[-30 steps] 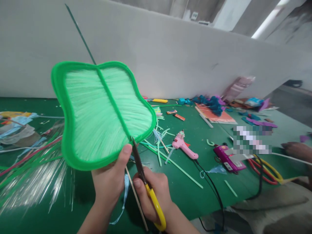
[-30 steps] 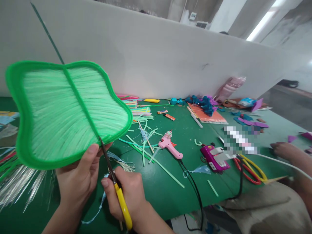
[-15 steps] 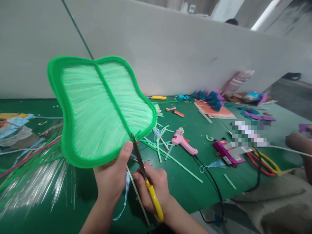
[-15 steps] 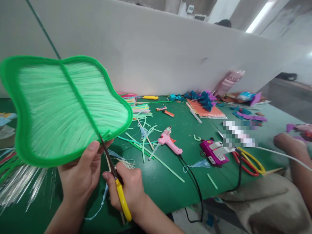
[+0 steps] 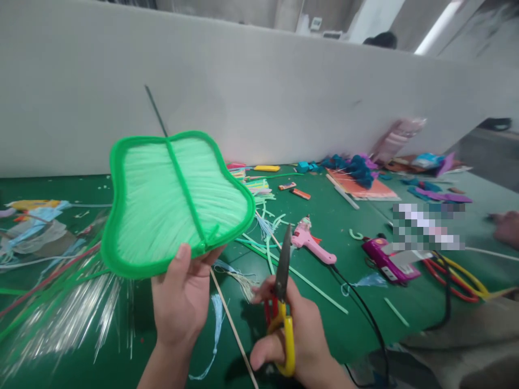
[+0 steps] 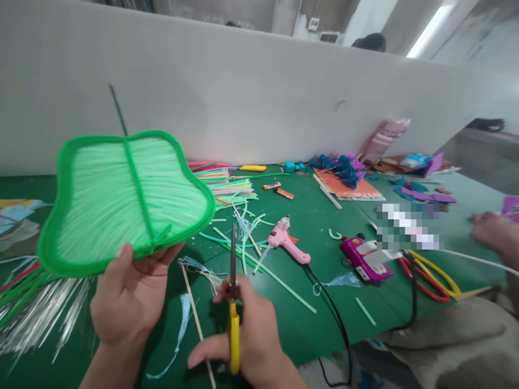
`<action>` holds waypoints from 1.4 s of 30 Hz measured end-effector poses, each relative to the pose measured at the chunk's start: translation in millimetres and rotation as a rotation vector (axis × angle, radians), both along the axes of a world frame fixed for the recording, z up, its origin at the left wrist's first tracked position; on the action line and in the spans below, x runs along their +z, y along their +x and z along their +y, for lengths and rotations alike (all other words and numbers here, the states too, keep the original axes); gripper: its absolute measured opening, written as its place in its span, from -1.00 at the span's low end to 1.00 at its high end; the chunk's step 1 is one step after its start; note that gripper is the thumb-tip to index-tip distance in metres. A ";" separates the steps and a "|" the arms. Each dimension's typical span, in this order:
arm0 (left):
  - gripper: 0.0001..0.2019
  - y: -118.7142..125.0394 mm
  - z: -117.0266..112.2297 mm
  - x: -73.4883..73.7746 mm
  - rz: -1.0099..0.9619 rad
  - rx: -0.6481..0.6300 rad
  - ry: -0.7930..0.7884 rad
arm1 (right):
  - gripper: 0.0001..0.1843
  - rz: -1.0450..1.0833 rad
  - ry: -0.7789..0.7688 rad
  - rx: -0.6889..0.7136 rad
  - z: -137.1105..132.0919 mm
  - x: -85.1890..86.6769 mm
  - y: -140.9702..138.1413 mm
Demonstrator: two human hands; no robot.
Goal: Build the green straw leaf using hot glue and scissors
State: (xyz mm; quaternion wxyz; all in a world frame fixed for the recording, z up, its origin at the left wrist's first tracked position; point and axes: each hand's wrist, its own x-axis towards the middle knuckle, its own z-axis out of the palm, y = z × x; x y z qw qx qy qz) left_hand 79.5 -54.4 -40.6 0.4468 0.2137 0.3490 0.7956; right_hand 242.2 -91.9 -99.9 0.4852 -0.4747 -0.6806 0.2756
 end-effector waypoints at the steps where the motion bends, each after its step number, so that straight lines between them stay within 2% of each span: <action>1: -0.71 -2.7 -0.5 -0.1 -0.029 -0.009 -0.011 | 0.00 -0.119 0.013 -0.028 0.2 -1.6 9.0; 2: -0.71 -4.7 -1.0 0.1 -0.053 -0.014 -0.021 | 0.08 -0.252 0.034 -0.073 1.0 -3.8 18.4; 3: -0.70 -6.1 -1.3 0.5 -0.069 -0.015 -0.029 | 0.04 -0.398 0.052 -0.118 2.3 -7.1 27.8; 5: -0.66 -7.1 -1.7 1.4 -0.078 -0.015 -0.030 | -0.18 -0.665 0.071 -0.194 5.9 -16.7 45.0; 7: -0.59 -7.1 -1.8 1.4 -0.069 -0.021 -0.022 | -0.35 -0.827 0.078 -0.189 10.1 -25.9 57.3; 9: -0.53 -6.6 -2.2 0.4 -0.055 -0.030 -0.023 | -0.43 -0.892 0.134 -0.157 13.4 -25.8 61.2; 11: -0.50 -5.9 -3.0 -0.9 -0.041 -0.039 -0.035 | -0.56 -0.868 0.230 -0.193 14.9 -9.8 54.5; 14: -0.46 -4.5 -4.8 -1.0 -0.034 -0.054 -0.047 | -0.73 -0.590 0.301 -0.133 15.3 37.0 26.9; 16: -0.45 -3.8 -5.8 -0.2 -0.054 -0.077 -0.050 | -0.81 -0.395 0.405 -0.063 16.9 67.4 4.0; 19: -0.50 -3.9 -6.7 -0.2 -0.083 -0.102 -0.076 | -0.75 -0.244 0.502 -0.036 25.0 90.5 -22.7; 22: -0.53 -4.5 -7.4 -2.5 -0.036 -0.071 -0.107 | -0.72 -0.250 0.533 -0.005 37.1 89.4 -32.9; 26: -0.45 -2.4 -9.3 -5.5 0.001 -0.052 -0.157 | -0.82 -0.330 0.488 0.079 47.3 83.6 -29.5; 32: -0.33 4.4 -10.0 -5.6 -0.004 0.007 -0.181 | -0.89 -0.456 0.525 0.211 51.8 92.3 -22.9; 37: -0.48 4.3 -7.9 -6.9 0.039 -0.010 -0.160 | -0.81 -0.417 0.560 0.246 54.6 90.4 -21.1; 40: -0.48 1.7 -7.4 -7.4 0.040 -0.022 -0.152 | -0.75 -0.372 0.554 0.239 50.0 93.3 -13.0; 42: -0.46 0.5 -7.8 -6.2 0.029 -0.019 -0.158 | -0.78 -0.371 0.494 0.234 44.3 96.6 -6.4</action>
